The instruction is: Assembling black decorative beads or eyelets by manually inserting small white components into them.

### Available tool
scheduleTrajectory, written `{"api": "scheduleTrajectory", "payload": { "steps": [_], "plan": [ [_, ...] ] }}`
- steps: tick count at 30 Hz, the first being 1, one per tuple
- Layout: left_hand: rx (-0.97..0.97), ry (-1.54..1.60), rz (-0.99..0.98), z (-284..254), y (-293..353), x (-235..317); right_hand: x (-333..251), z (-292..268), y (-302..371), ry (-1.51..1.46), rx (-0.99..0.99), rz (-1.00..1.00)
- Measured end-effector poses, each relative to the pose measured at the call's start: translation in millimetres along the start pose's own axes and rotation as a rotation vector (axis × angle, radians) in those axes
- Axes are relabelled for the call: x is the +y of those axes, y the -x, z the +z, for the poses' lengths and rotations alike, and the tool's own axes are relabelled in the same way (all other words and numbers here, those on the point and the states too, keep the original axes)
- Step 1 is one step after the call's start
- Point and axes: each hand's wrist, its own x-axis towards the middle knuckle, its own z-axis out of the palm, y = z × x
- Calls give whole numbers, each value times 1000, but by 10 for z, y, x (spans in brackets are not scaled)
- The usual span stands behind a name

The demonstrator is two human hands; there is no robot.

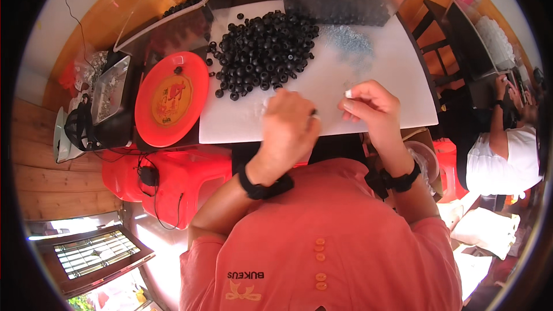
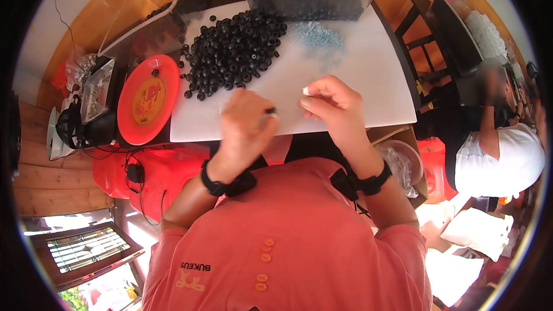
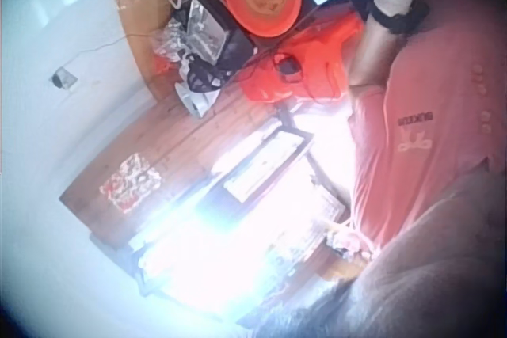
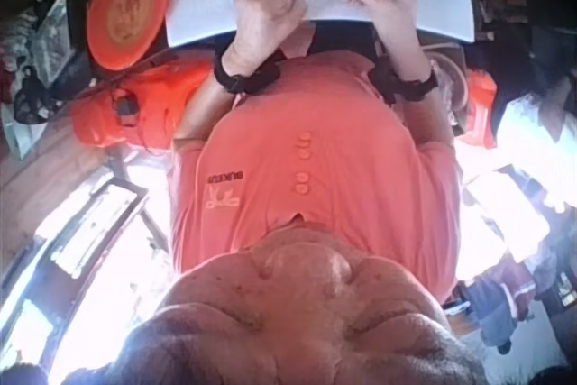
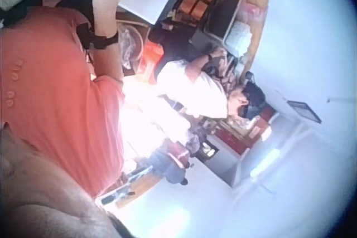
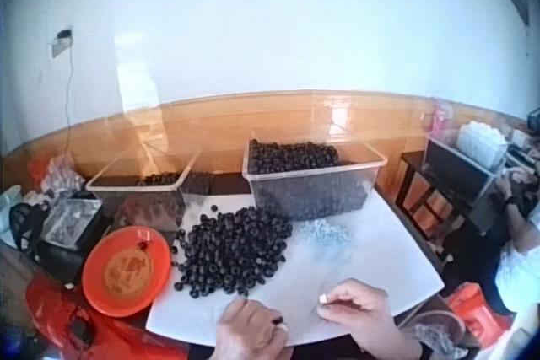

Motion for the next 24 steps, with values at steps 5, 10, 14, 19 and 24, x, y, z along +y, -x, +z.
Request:
{"api": "scheduleTrajectory", "payload": {
  "steps": [5,10,14,19,24],
  "plan": [
    [294,-335,-257,-963,-55,-386,-100,-435,135,109,205,-215],
    [298,-484,-460,-1432,140,-937,4,-676,60,159,292,-185],
    [223,-607,-276,-1198,110,-804,52,-536,-25,634,310,-432],
    [97,-181,-133,-546,-29,-297,-37,-202,-278,1187,247,-743],
    [-2,-288,-118,-220,-108,-259,80,-121,-374,1337,78,-775]
  ]
}}
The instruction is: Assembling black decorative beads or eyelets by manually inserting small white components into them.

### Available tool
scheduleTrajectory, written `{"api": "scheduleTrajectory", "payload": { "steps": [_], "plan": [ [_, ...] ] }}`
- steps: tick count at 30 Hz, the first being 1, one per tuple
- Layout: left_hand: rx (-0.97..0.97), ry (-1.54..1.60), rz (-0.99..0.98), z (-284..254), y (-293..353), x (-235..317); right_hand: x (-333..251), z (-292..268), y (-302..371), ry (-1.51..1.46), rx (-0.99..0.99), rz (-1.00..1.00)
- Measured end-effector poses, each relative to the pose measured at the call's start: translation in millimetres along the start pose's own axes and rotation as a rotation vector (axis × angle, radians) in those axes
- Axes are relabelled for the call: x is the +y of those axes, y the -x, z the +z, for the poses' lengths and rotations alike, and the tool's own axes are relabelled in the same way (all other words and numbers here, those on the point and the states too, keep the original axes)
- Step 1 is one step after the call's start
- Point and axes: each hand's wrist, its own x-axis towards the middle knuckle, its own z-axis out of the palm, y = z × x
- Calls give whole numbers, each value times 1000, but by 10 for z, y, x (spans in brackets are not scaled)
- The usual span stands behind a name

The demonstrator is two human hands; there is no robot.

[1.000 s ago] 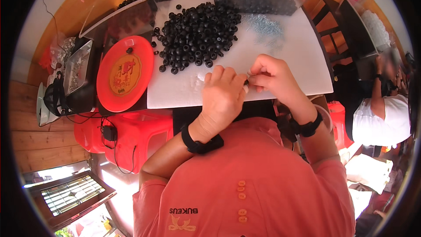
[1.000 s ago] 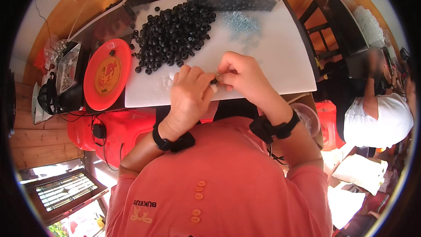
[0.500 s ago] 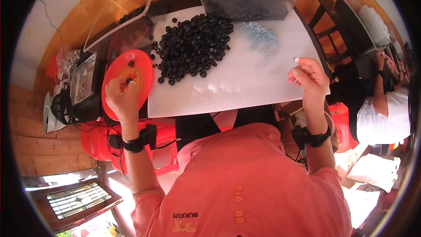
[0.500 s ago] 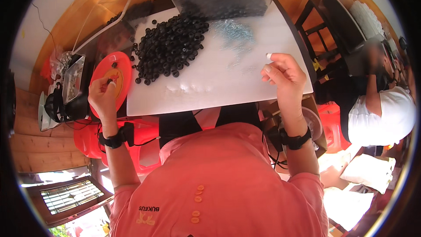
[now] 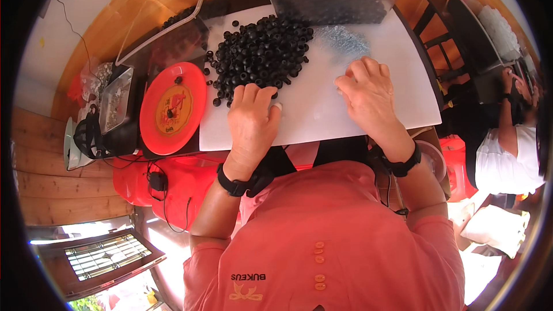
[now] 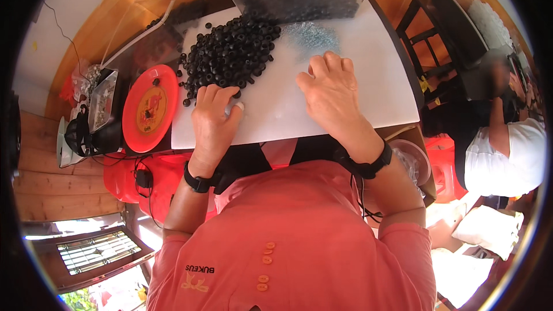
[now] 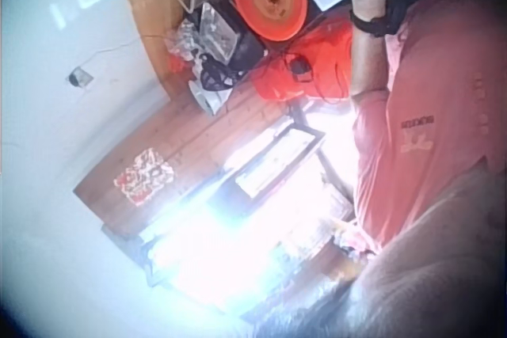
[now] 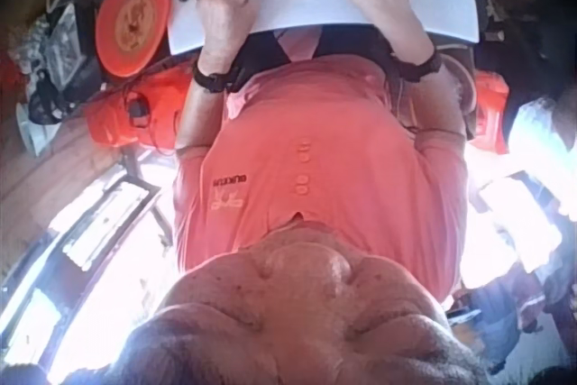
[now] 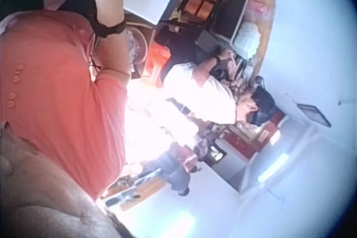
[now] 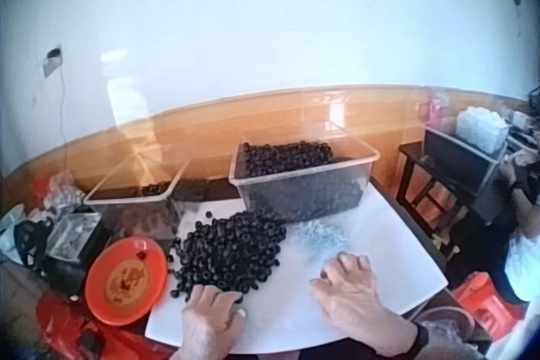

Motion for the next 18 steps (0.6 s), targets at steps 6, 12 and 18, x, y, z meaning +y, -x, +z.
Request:
{"api": "scheduleTrajectory", "payload": {
  "steps": [6,12,18],
  "plan": [
    [3,-33,6,61,-5,-53,34,-33,23,-51,-27,-26],
    [65,-175,-9,118,12,-71,142,-73,31,-277,18,91],
    [-11,182,-61,-9,90,13,203,-183,33,-193,125,165]
  ]
}}
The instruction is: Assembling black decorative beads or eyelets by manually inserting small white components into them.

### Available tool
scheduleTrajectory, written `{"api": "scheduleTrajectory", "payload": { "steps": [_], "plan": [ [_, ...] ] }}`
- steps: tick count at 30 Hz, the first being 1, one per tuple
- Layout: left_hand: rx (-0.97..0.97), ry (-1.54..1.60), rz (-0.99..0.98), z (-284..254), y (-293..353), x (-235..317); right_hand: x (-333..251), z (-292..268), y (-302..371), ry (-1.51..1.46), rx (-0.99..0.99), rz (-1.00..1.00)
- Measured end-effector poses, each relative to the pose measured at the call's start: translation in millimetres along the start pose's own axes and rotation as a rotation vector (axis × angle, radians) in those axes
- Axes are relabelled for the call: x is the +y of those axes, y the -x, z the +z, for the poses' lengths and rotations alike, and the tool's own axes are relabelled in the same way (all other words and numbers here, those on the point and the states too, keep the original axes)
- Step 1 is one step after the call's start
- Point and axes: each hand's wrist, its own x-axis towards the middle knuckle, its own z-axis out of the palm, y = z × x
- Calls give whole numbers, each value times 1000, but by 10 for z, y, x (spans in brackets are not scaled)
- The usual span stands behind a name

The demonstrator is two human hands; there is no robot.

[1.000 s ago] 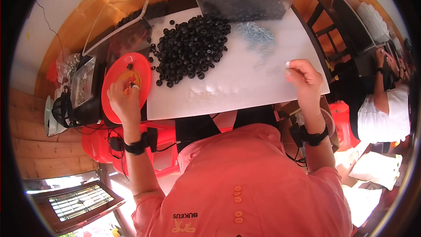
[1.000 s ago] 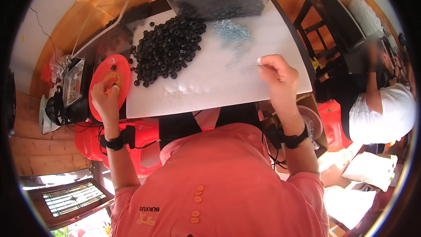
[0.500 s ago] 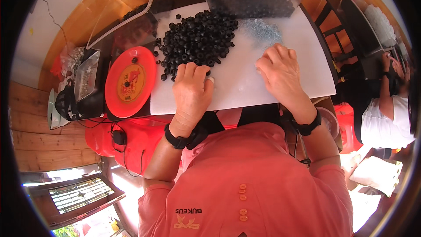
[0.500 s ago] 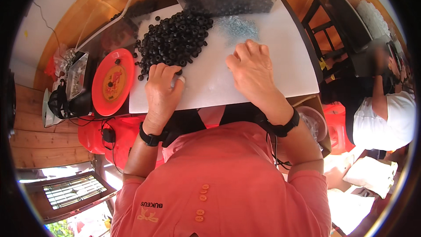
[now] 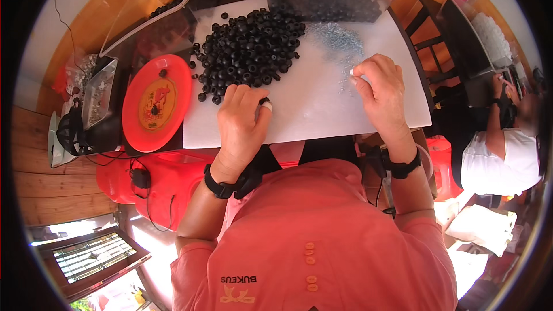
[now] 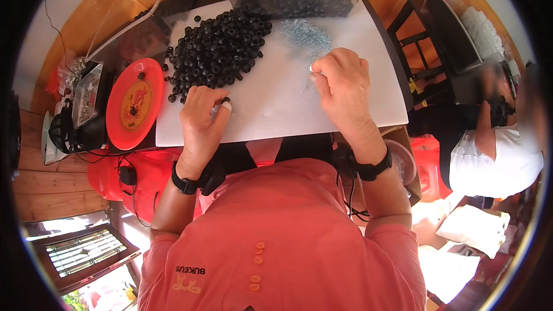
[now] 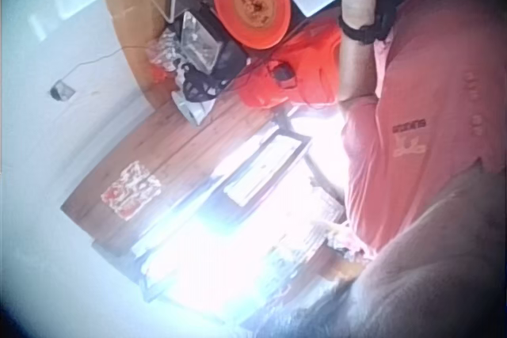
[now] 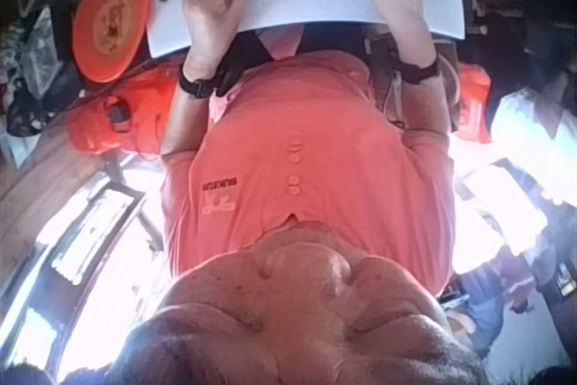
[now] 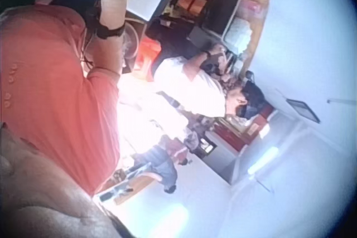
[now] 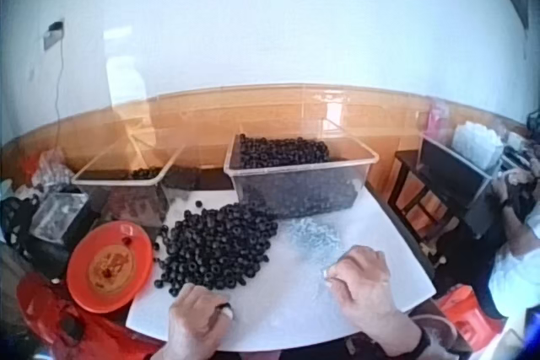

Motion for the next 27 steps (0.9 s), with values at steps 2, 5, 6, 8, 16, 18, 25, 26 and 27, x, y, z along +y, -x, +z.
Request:
{"api": "scheduleTrajectory", "payload": {
  "steps": [2,5,6,8,16,18,25,26,27],
  "plan": [
    [-8,-26,44,0,20,15,-7,-1,21,47,-29,-12],
    [-30,-102,82,-5,16,44,-41,-4,61,132,-86,7],
    [-24,-98,83,-2,22,54,-48,-13,83,170,-108,36],
    [-23,-159,93,0,39,61,-22,-40,160,189,-114,47],
    [-14,-288,105,-14,67,21,116,-136,164,42,-9,73],
    [-20,-310,126,-22,71,17,185,-187,210,52,-66,153],
    [-26,20,4,-52,68,34,126,-125,278,183,-144,-4],
    [-60,232,-86,-74,63,73,127,-126,280,202,-165,-8],
    [-59,231,-85,-88,56,95,130,-119,274,219,-186,-14]
  ]
}}
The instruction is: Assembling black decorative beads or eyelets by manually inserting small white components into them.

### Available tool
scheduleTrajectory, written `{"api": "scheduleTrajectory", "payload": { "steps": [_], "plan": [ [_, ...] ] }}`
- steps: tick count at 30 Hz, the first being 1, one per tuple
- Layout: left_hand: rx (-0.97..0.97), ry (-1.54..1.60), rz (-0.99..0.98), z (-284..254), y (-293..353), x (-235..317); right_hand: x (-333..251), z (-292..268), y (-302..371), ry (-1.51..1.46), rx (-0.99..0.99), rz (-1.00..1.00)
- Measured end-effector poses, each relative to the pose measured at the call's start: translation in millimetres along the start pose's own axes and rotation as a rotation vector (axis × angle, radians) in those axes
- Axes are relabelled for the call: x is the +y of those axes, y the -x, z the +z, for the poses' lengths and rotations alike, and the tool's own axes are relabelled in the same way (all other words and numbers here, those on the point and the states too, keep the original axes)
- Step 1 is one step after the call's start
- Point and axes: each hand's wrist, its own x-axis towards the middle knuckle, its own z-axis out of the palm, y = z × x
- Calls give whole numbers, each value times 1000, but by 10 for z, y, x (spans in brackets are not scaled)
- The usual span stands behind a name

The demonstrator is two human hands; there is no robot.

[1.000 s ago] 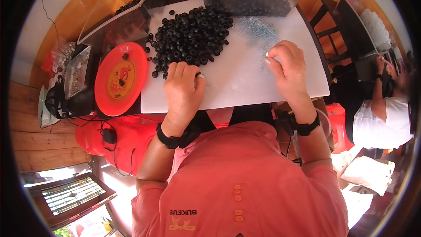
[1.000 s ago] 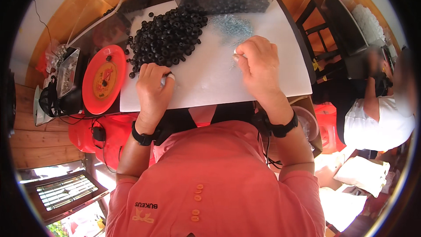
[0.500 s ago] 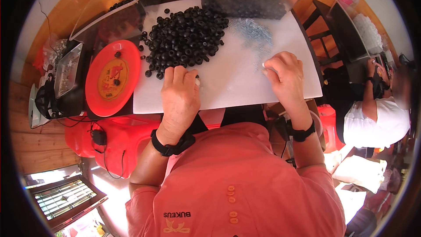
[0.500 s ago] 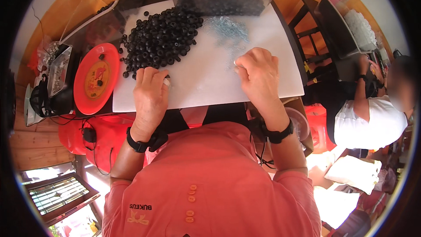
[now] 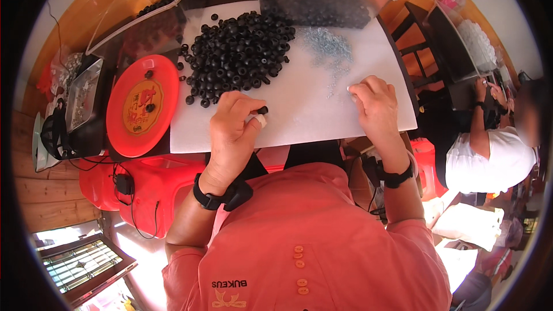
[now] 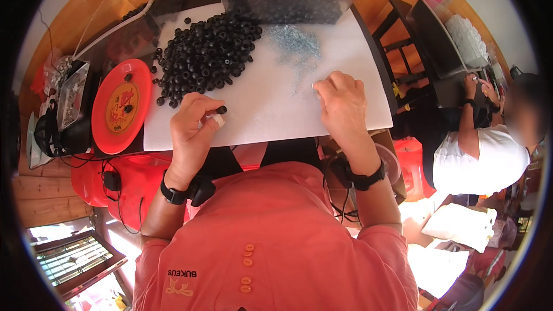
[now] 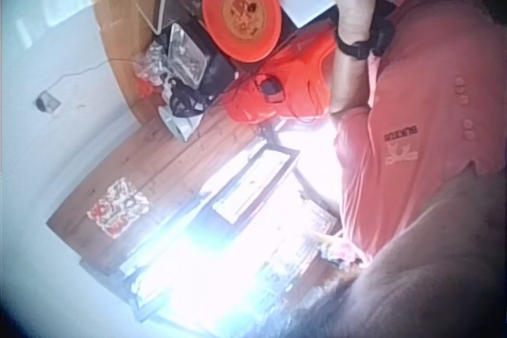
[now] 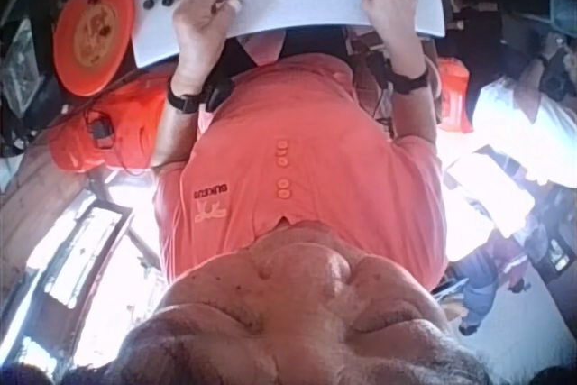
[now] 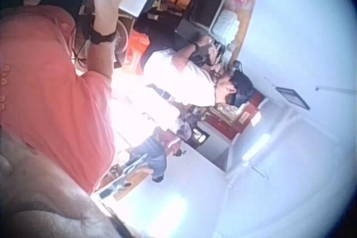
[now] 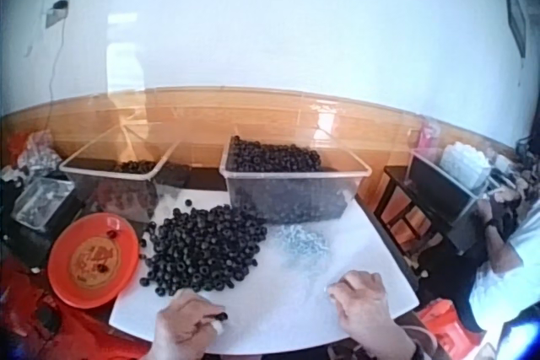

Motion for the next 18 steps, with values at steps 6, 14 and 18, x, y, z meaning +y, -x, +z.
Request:
{"api": "scheduleTrajectory", "payload": {
  "steps": [6,14,18],
  "plan": [
    [-101,486,-292,59,1,-5,10,36,-80,35,-40,-63],
    [-133,848,-520,42,5,10,8,123,-61,83,-19,-34],
    [-131,869,-519,38,32,-28,65,154,-97,76,-48,-123]
  ]
}}
